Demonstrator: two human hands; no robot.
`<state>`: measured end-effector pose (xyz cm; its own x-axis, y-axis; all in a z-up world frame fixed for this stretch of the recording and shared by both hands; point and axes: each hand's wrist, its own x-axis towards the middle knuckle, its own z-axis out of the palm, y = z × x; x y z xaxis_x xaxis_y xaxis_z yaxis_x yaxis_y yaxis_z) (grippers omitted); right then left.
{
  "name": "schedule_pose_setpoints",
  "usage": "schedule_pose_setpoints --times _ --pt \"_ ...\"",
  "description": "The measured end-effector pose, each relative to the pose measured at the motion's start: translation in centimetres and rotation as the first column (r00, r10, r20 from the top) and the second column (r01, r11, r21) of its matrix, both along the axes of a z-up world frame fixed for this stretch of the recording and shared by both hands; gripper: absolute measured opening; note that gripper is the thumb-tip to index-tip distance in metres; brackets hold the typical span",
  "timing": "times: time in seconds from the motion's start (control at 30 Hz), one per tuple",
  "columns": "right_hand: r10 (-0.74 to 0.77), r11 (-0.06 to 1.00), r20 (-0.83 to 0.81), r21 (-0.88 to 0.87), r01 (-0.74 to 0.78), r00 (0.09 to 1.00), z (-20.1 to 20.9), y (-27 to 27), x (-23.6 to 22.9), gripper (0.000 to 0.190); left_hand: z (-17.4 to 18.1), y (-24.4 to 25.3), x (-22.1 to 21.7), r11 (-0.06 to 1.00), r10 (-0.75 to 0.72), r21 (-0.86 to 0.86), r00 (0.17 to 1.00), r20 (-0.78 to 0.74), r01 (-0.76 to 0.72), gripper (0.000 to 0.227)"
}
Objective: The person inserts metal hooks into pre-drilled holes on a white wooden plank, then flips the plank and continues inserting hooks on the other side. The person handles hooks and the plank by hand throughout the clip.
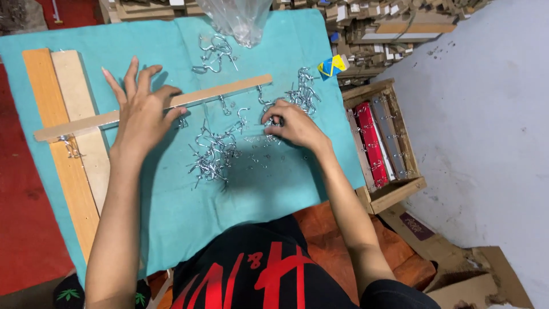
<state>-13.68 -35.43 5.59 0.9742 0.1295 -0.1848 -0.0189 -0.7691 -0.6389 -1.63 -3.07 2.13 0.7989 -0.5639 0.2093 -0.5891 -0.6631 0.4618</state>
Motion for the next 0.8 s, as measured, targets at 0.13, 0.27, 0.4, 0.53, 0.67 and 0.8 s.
schedule_pose_setpoints --times 0.13,0.27,0.4,0.53,0.67,0.8 --pt "0.037 0.992 0.007 -0.118 -0.036 0.999 -3.4 -1.7 -0.4 0.019 2.5 -3.8 -2.1 0.995 -0.058 -0.081 0.994 0.094 0.065 0.05" --pt "-0.072 0.997 0.079 0.034 0.069 0.994 -4.2 -2.3 -0.8 0.018 3.7 -7.4 -4.8 0.969 -0.221 -0.079 0.966 0.131 0.233 0.038" --pt "-0.064 0.998 0.115 0.001 0.064 0.991 -3.8 -2.2 -2.0 0.017 1.8 -9.8 -6.5 0.923 -0.382 -0.005 0.919 0.101 0.384 0.036" --pt "-0.025 0.996 0.114 -0.086 0.035 0.993 -4.4 -2.8 -3.0 0.018 -0.4 -9.8 -6.2 0.924 -0.38 0.069 0.921 0.079 0.376 0.041" --pt "-0.064 0.987 0.174 -0.131 0.087 0.983 -5.5 -3.2 -3.4 0.015 0.0 -8.3 -5.5 0.949 -0.311 0.082 0.947 0.085 0.304 0.027" --pt "0.004 0.985 0.168 -0.168 0.025 0.986 -4.2 -1.2 -2.8 0.021 1.6 -7.8 -5.6 0.956 -0.29 0.067 0.952 0.102 0.284 0.026"
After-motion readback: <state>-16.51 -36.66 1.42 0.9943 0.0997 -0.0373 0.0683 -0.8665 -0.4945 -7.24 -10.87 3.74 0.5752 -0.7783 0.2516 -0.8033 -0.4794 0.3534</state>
